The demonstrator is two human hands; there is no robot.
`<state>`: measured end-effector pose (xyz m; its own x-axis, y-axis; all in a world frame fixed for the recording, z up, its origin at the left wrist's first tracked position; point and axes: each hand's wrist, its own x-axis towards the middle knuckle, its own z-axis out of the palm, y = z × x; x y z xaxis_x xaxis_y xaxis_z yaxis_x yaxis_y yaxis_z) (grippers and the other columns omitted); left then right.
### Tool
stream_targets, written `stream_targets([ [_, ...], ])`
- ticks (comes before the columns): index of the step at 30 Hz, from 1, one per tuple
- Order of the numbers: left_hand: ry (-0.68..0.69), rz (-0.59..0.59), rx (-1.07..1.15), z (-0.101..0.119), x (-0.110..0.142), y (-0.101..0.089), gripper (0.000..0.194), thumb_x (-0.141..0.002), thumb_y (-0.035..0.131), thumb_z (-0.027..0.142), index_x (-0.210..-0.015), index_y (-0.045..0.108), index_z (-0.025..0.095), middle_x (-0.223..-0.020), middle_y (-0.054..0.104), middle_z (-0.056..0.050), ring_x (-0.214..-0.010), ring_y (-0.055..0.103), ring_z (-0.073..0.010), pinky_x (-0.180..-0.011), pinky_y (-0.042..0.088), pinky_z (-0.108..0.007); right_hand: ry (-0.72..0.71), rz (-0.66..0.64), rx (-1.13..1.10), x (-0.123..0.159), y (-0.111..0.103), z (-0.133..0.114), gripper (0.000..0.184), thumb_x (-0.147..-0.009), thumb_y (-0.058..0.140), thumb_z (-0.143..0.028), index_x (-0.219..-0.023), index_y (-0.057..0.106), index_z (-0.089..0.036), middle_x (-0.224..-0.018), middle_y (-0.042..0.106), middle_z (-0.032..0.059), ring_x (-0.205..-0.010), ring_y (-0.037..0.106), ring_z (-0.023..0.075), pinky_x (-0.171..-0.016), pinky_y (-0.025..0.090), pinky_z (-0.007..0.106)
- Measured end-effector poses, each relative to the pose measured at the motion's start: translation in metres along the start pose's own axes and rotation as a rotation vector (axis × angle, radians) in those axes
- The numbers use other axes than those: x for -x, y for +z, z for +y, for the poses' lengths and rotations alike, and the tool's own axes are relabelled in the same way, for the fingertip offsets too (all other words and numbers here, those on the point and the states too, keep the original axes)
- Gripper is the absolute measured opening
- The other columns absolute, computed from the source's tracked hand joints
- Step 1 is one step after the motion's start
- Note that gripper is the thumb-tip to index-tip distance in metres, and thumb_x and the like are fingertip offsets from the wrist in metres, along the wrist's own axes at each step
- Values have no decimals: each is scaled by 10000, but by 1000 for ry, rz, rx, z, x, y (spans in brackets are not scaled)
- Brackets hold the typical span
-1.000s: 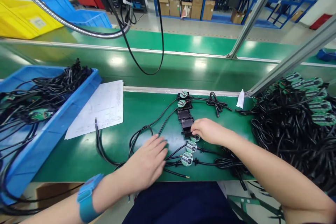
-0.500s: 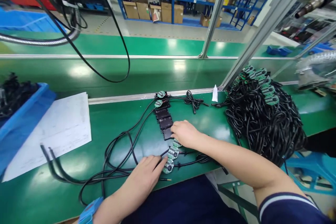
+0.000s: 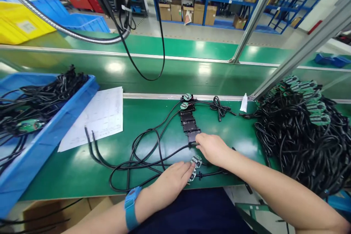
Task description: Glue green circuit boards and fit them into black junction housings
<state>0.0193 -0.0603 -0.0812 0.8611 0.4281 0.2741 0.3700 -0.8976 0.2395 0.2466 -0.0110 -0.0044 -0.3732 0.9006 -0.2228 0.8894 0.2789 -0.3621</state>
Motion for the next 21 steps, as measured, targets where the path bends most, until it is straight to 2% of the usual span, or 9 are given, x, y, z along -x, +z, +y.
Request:
stream_targets([
  [3, -26, -28, 57, 5, 1, -4, 548, -919, 428, 49, -1461, 399, 128, -1225, 676, -154, -1096, 662, -268, -946, 578, -450, -52, -72, -64, -17, -10, 6, 56, -920, 646, -218, -946, 630, -171, -883, 676, 31, -752, 581, 150, -642, 332, 248],
  [5, -111, -29, 134, 8, 1, -10, 547, -925, 510, 141, -1460, 399, 138, -1268, 653, -161, -1132, 645, -281, -967, 570, -461, -40, -109, -146, -32, -17, 16, 84, -907, 681, -253, -908, 651, -174, -832, 662, 11, -758, 577, 145, -667, 365, 237],
  [8, -332, 13, 244, 9, 0, -13, 509, -898, 573, 173, -1396, 465, 166, -1212, 672, -140, -1089, 659, -271, -945, 580, -457, 67, 20, -20, -41, -21, 25, 185, -877, 725, -285, -990, 677, -146, -970, 661, 80, -923, 589, 204, -791, 412, 278],
  [10, -450, 10, 298, 8, -3, -13, 402, -875, 574, 115, -1271, 559, 183, -1110, 699, -103, -1011, 678, -249, -903, 592, -437, 132, 149, 130, -33, -18, 20, 276, -883, 716, -300, -1072, 660, -108, -1074, 641, 144, -1028, 565, 260, -862, 413, 328],
  [12, -494, -22, 344, 7, -5, -13, 305, -849, 582, 65, -1129, 620, 180, -1010, 705, -75, -952, 680, -237, -878, 594, -422, 136, 202, 170, -15, -10, 7, 253, -940, 634, -329, -1051, 650, -102, -1072, 644, 157, -1025, 565, 268, -872, 411, 341],
  [14, -500, -18, 379, 8, -7, -15, 264, -840, 576, 34, -1055, 633, 177, -951, 693, -60, -916, 668, -223, -861, 590, -401, 116, 147, 89, 4, 1, -4, 269, -986, 547, -378, -934, 649, -134, -969, 669, 121, -921, 595, 238, -815, 414, 319],
  [17, -488, 71, 386, 10, -7, -19, 263, -871, 542, 39, -1076, 618, 186, -964, 673, -56, -903, 641, -199, -851, 579, -364, 121, -63, -114, 21, 16, -8, 340, -967, 546, -433, -752, 592, -173, -760, 663, 57, -730, 601, 193, -681, 394, 283],
  [19, -449, 94, 344, 12, -7, -20, 234, -901, 518, 74, -1093, 603, 177, -972, 666, -65, -900, 626, -199, -844, 570, -353, 133, -212, -302, 20, 25, -4, 328, -957, 535, -416, -724, 549, -186, -680, 648, 21, -645, 594, 169, -616, 380, 262],
  [21, -395, 63, 277, 13, -9, -18, 184, -926, 493, 115, -1073, 594, 158, -942, 661, -75, -875, 619, -206, -829, 560, -353, 149, -274, -392, 13, 33, 1, 302, -951, 510, -386, -718, 527, -194, -647, 643, 3, -593, 581, 155, -576, 368, 253],
])
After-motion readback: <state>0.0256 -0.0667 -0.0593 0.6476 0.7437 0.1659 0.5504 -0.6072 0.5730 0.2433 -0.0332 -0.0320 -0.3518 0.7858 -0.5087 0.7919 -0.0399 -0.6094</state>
